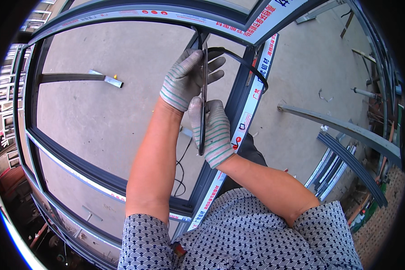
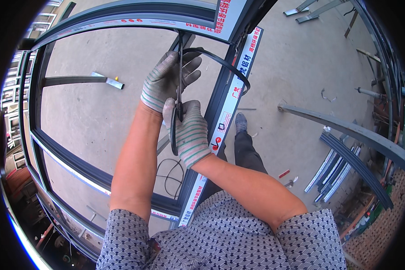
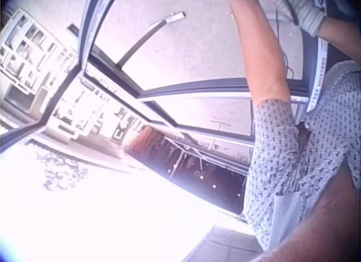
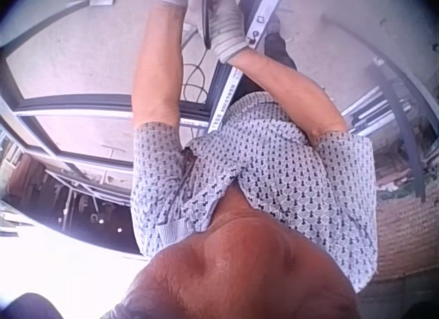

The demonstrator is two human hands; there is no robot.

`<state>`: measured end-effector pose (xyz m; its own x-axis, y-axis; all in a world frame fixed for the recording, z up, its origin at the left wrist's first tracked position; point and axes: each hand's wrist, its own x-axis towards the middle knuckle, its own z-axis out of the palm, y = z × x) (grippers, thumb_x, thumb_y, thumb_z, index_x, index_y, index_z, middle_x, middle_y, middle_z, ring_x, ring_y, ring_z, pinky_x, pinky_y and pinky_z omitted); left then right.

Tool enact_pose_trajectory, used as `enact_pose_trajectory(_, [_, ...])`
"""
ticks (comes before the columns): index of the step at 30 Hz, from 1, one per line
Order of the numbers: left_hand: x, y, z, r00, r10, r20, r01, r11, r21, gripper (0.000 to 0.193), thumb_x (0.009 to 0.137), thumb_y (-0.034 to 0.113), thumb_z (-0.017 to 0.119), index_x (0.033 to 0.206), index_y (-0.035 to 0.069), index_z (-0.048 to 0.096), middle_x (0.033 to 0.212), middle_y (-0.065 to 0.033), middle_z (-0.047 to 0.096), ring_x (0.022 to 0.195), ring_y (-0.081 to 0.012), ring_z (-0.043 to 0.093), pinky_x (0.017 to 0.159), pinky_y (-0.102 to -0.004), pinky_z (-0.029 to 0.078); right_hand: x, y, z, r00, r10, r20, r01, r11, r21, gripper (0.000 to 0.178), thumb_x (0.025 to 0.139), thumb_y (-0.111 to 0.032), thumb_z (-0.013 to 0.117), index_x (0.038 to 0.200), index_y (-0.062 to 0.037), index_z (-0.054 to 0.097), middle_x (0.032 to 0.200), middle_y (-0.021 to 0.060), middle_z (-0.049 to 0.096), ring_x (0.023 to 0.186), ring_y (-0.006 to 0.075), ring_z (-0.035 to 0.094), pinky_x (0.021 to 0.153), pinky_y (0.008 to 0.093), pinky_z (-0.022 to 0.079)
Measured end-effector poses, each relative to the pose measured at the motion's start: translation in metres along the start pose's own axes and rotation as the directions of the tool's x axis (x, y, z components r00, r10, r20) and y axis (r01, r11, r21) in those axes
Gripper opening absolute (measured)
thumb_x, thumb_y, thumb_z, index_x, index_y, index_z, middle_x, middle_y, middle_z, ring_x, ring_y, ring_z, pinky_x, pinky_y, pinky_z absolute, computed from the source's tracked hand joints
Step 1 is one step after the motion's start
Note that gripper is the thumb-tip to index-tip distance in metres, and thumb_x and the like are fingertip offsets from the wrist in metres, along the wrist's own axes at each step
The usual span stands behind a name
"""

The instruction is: The person installs a black rubber seal into the groove of a large metal window frame. They use shears to cut the seal to length and press it into place along the frame's edges.

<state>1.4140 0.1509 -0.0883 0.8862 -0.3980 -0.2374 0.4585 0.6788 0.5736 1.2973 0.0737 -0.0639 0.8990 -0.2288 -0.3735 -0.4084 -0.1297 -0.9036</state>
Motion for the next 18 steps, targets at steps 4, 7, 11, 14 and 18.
enact_pose_trajectory(4, [0.006, -0.009, -0.006, 0.999, 0.033, -0.002, -0.033, 0.992, -0.118, 0.025, 0.093, 0.021, 0.065, 0.110, 0.003, 0.060, 0.122, -0.0241, 0.064, 0.112, -0.0341, 0.066, 0.099, -0.0476, 0.054, 0.000, 0.006, 0.003, 1.000, -0.019, 0.008, 0.019, 1.000, 0.014, 0.050, 0.097, -0.051, 0.060, 0.091, -0.0026, 0.047, 0.069, 0.0047, 0.052, 0.061, 0.0120, 0.050, 0.056, 0.0314, 0.046])
enact_pose_trajectory(7, [0.010, -0.013, 0.003, 0.998, 0.059, -0.002, -0.058, 0.978, -0.200, 0.030, 0.091, 0.021, 0.066, 0.114, 0.001, 0.062, 0.122, -0.0268, 0.063, 0.114, -0.0359, 0.066, 0.102, -0.0461, 0.053, 0.003, 0.021, 0.007, 0.999, 0.013, 0.052, -0.019, 0.993, 0.118, 0.042, 0.100, -0.046, 0.057, 0.094, -0.0054, 0.047, 0.068, 0.0025, 0.049, 0.051, 0.0100, 0.047, 0.044, 0.0279, 0.042])
enact_pose_trajectory(11, [0.010, -0.016, 0.004, 0.997, 0.075, -0.005, -0.073, 0.965, -0.253, 0.038, 0.091, 0.023, 0.067, 0.120, -0.001, 0.062, 0.124, -0.0298, 0.060, 0.118, -0.0388, 0.063, 0.104, -0.0457, 0.052, 0.004, 0.024, 0.005, 0.973, 0.156, 0.168, -0.203, 0.929, 0.310, 0.032, 0.101, -0.037, 0.057, 0.099, -0.0075, 0.045, 0.063, 0.0023, 0.048, 0.040, 0.0120, 0.047, 0.035, 0.0269, 0.040])
enact_pose_trajectory(14, [0.008, -0.017, 0.003, 0.994, 0.107, -0.021, -0.109, 0.958, -0.267, 0.034, 0.091, 0.022, 0.066, 0.116, -0.001, 0.065, 0.126, -0.0305, 0.059, 0.119, -0.0402, 0.062, 0.106, -0.0472, 0.051, -0.006, 0.012, 0.002, 0.970, 0.131, 0.203, -0.189, 0.937, 0.295, 0.034, 0.100, -0.037, 0.058, 0.100, -0.0057, 0.045, 0.061, 0.0029, 0.050, 0.041, 0.0125, 0.049, 0.038, 0.0276, 0.041])
enact_pose_trajectory(18, [0.004, -0.006, -0.006, 0.988, 0.116, 0.101, -0.085, 0.959, -0.270, 0.028, 0.094, 0.020, 0.065, 0.114, 0.000, 0.063, 0.128, -0.0317, 0.059, 0.120, -0.0402, 0.061, 0.107, -0.0475, 0.050, -0.027, -0.011, -0.028, 0.970, 0.029, 0.240, -0.036, 0.999, 0.025, 0.053, 0.093, -0.050, 0.065, 0.096, 0.0002, 0.049, 0.062, 0.0045, 0.060, 0.059, 0.0119, 0.060, 0.057, 0.0307, 0.049])
